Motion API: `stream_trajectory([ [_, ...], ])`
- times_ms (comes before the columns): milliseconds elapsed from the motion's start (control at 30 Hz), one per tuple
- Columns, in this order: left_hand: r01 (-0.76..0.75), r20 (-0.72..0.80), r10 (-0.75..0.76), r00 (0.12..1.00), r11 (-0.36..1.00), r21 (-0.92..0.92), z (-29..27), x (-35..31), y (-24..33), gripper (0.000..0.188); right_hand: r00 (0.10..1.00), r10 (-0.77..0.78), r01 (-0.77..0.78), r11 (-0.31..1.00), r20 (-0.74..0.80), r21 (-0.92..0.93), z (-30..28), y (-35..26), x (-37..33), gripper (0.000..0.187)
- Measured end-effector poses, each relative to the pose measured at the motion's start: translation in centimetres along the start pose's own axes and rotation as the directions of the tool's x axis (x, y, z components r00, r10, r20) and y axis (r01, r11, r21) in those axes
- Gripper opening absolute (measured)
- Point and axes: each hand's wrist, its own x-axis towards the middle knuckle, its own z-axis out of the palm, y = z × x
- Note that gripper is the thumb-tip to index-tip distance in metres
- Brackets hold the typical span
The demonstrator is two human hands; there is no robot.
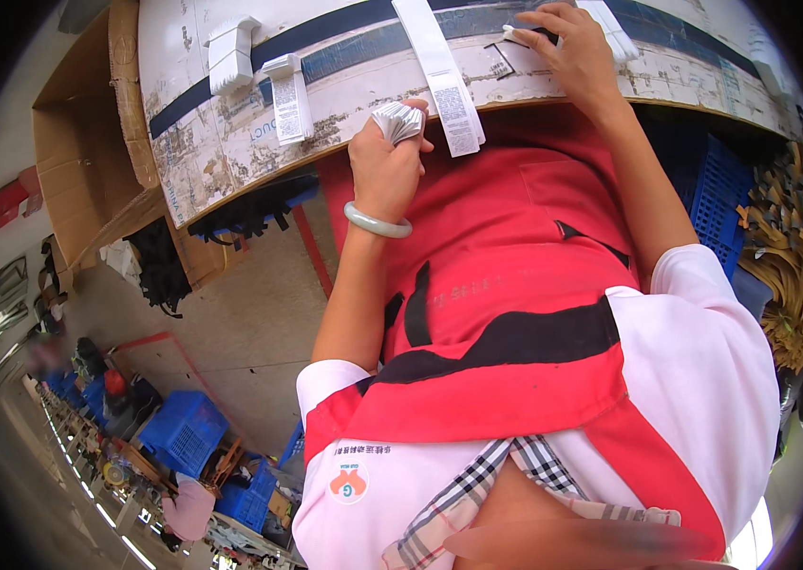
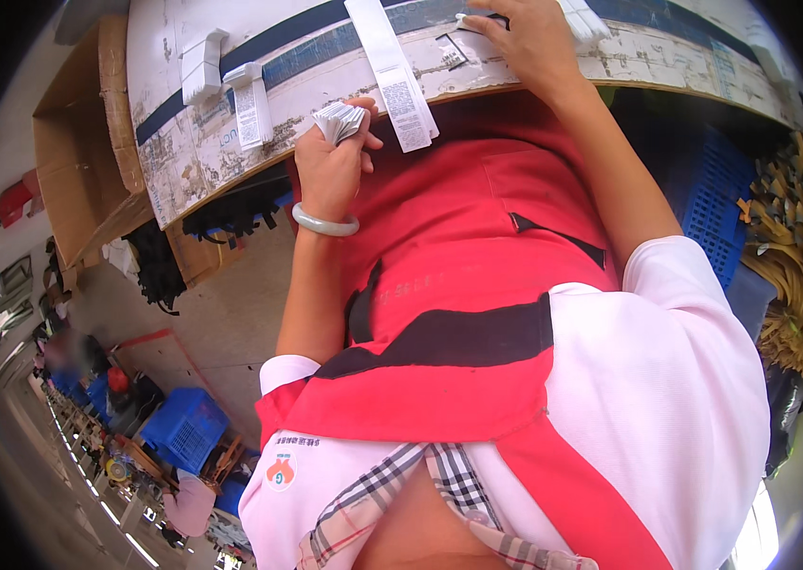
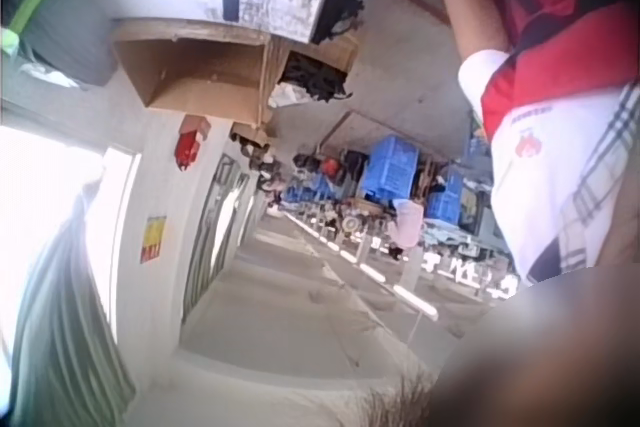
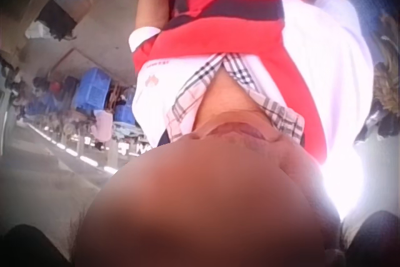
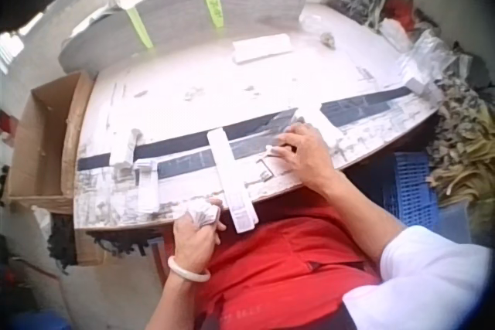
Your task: Fold and stack white product labels at a manufacturing workstation.
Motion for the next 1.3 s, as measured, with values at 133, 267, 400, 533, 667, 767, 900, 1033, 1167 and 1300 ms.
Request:
stream_trajectory([
  [133, -0.015, 0.033, 0.018, 0.999, 0.996, -0.084, 0.7, -0.2, -0.5, 0.018, 0.869, -0.138, 0.427, 0.694, -0.474, 0.579, 2.3, 2.5, -1.1, 0.018],
  [267, -0.020, 0.015, 0.023, 1.000, 0.990, -0.140, 0.2, -0.4, -0.9, 0.017, 0.990, -0.066, 0.077, 0.993, -0.122, 0.086, 0.1, 0.1, -0.9, 0.016],
  [400, -0.023, 0.021, 0.026, 0.999, 0.990, -0.137, -0.3, -0.9, -0.7, 0.016, 0.999, 0.016, -0.026, 0.933, 0.030, 0.360, 0.6, -0.7, -1.0, 0.015],
  [533, -0.043, 0.042, 0.051, 0.998, 0.985, -0.169, 0.2, -0.6, -1.0, 0.015, 0.951, -0.306, 0.305, 0.921, -0.033, 0.242, 3.0, -3.8, -0.8, 0.021],
  [667, -0.052, 0.059, 0.064, 0.996, 0.981, -0.184, 0.1, -0.6, -0.8, 0.014, 0.958, -0.286, 0.272, 0.931, 0.026, 0.243, 5.3, -3.4, -1.4, 0.013],
  [767, -0.240, -0.003, 0.241, 0.971, 0.968, -0.071, -0.4, 0.0, -1.2, 0.013, 0.983, -0.128, 0.049, 0.872, 0.132, 0.486, 4.7, -4.2, -1.5, 0.013],
  [900, -0.385, -0.026, 0.384, 0.923, 0.923, -0.025, -1.1, 0.9, -0.8, 0.013, 0.993, -0.102, 0.068, 0.897, 0.055, 0.436, 3.2, -5.8, -0.8, 0.013],
  [1033, -0.358, -0.001, 0.358, 0.934, 0.933, -0.028, -0.9, 1.1, -0.7, 0.013, 0.962, -0.262, 0.213, 0.893, 0.075, 0.397, 6.0, -3.3, -1.0, 0.012],
  [1167, -0.441, -0.070, 0.441, 0.895, 0.897, 0.021, -0.5, 1.4, -1.0, 0.013, 0.863, -0.387, 0.498, 0.542, -0.326, 0.677, 7.2, -3.0, -1.1, 0.013],
  [1300, -0.458, -0.054, 0.458, 0.887, 0.889, 0.010, -1.1, 0.7, 0.3, 0.014, 0.930, -0.328, 0.161, 0.766, 0.163, 0.622, 1.6, -6.4, -1.4, 0.015],
])
